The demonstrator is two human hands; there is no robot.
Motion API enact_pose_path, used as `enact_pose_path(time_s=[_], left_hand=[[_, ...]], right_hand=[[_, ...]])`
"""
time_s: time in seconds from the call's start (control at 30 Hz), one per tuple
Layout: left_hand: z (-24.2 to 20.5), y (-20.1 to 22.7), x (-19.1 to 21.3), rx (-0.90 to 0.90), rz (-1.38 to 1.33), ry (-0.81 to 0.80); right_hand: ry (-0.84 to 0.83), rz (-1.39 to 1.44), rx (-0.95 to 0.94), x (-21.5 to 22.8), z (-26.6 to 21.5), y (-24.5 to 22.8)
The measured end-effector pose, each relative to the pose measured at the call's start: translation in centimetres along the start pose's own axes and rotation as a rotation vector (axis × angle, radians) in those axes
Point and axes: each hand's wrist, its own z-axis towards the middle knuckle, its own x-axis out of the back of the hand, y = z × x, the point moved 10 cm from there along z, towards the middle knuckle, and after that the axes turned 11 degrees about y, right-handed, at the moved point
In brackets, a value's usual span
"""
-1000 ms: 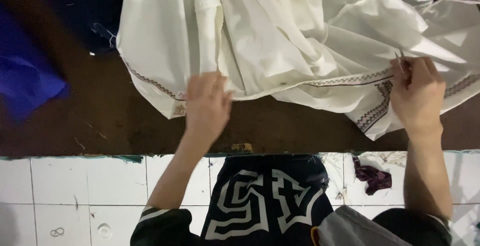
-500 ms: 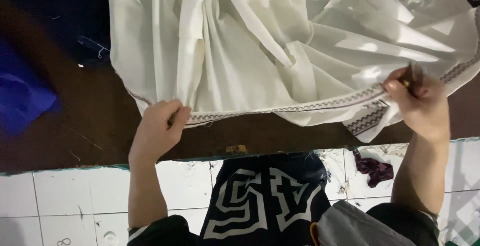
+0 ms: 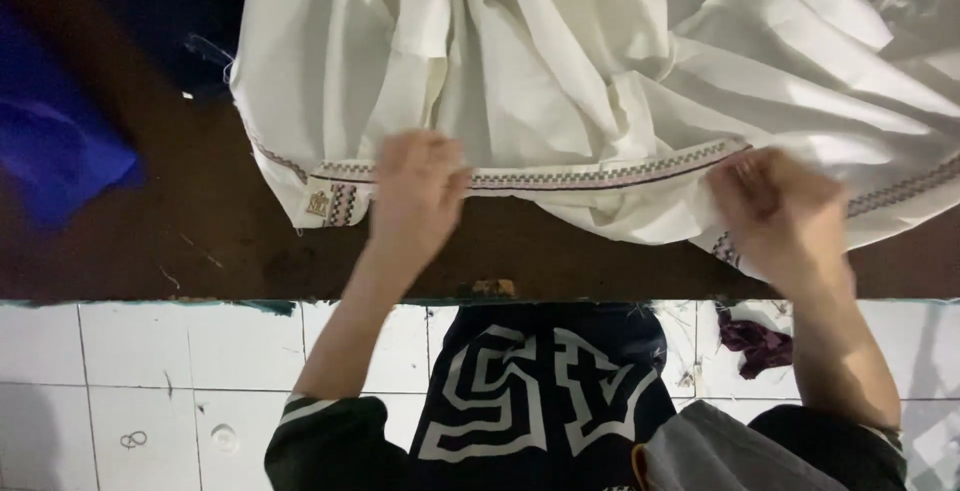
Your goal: Trimming loose threads from the embroidered edges of white garments using thread snips.
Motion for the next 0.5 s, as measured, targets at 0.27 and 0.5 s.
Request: enact_pose_path(time_s=[0.27,0.5], left_hand=[[2.3,3.4,-3.7,-0.186,-0.361,0.172],[3.8,3.8,-0.7,-0.097,-0.888,0.097]], right_hand=[[-0.1,0.075,0.044,-8.0,-0.5,-0.7],[-0.136,-0.041,0.052,-9.1,-1.6,0.7]])
